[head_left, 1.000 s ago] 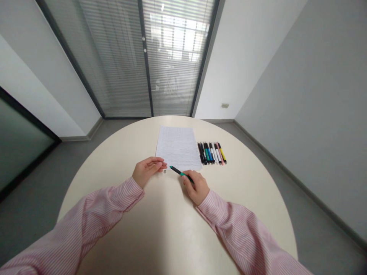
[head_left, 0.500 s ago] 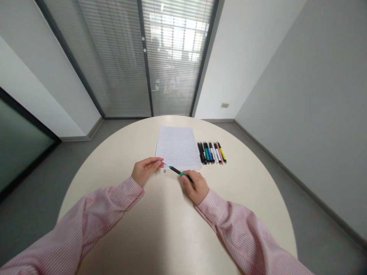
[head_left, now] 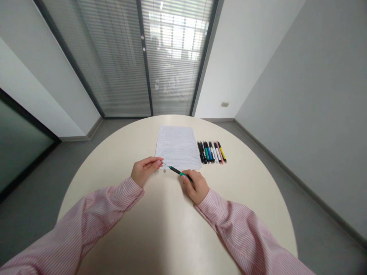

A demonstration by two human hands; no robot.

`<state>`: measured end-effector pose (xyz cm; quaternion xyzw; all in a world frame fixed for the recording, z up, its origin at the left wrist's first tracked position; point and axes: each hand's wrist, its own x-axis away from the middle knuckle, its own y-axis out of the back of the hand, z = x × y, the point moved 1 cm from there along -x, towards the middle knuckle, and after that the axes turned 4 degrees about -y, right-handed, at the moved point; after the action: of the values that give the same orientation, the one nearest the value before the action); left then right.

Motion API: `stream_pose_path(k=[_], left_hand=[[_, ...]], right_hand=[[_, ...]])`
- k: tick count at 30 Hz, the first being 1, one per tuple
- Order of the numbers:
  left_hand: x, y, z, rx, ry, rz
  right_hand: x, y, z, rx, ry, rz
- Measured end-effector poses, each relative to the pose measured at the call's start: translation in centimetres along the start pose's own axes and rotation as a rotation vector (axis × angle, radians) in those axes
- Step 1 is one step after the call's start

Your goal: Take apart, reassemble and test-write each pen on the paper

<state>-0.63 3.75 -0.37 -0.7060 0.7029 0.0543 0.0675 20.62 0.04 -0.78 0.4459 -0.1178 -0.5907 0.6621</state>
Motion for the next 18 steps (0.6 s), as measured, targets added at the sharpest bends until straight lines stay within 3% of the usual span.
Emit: stream_pose_path(k=[7,13,18], left_hand=[[0.2,-0.22,-0.21,-0.035,-0.024,0.054],[0.2,-0.36,-0.79,-0.098,-0.134,0.12],[0.31,-0.34,-0.38,0.007,-0.042,0.096]], right_hand=[[0.1,0.0,0.11,0.009,0.0,0.003],[0.11,0.02,0.11,0.011,0.021,0.003],[0.06,0.1,0.18,0.009,0.015,-0.011]])
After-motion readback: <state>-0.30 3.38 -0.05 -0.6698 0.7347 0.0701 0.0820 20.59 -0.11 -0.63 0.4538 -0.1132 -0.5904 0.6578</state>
